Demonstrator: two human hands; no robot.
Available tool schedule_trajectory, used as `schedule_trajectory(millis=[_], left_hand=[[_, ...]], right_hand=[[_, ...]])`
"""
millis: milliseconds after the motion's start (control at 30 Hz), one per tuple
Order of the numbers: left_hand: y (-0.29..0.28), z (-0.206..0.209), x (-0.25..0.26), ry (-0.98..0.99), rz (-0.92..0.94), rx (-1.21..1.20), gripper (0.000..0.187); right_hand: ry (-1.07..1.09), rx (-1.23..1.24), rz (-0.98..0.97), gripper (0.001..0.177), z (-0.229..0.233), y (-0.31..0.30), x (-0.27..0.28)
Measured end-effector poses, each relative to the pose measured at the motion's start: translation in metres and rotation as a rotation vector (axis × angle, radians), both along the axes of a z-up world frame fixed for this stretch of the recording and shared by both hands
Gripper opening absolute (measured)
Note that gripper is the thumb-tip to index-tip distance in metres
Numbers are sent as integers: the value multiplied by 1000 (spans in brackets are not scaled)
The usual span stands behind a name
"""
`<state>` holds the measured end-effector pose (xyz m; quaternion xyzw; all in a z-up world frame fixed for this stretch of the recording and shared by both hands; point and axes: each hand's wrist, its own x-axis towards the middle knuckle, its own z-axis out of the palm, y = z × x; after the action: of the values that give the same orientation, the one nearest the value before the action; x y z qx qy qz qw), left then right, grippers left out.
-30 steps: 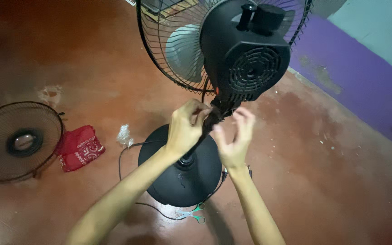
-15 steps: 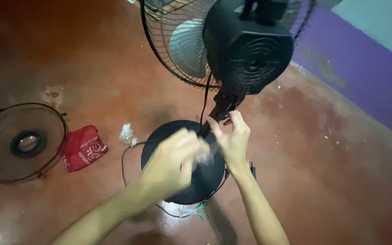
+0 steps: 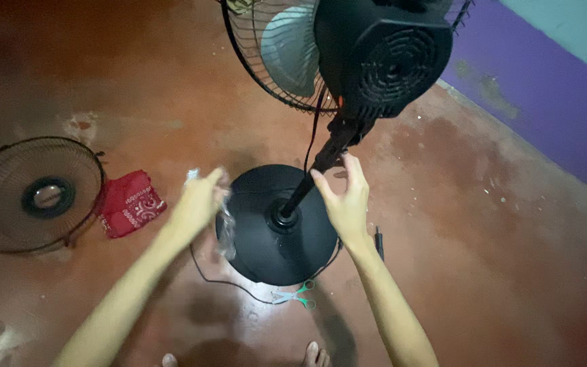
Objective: The person uses scissors to cut plastic wrap from the fan stand and then uses a screwdriver to tighten screws on the fan neck. The fan head is adjusted during the process.
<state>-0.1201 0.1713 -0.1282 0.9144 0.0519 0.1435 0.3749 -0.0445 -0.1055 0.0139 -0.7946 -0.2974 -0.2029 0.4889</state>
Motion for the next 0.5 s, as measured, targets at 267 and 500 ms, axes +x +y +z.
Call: schedule_trajectory(millis=[267, 500], left_hand=[[64, -110, -11, 230, 266, 354, 23], [-8, -36, -19, -78, 172, 237, 26]], right_hand=[[199, -97, 43, 25, -87, -46, -57], [284, -766, 395, 19, -204, -104, -79]])
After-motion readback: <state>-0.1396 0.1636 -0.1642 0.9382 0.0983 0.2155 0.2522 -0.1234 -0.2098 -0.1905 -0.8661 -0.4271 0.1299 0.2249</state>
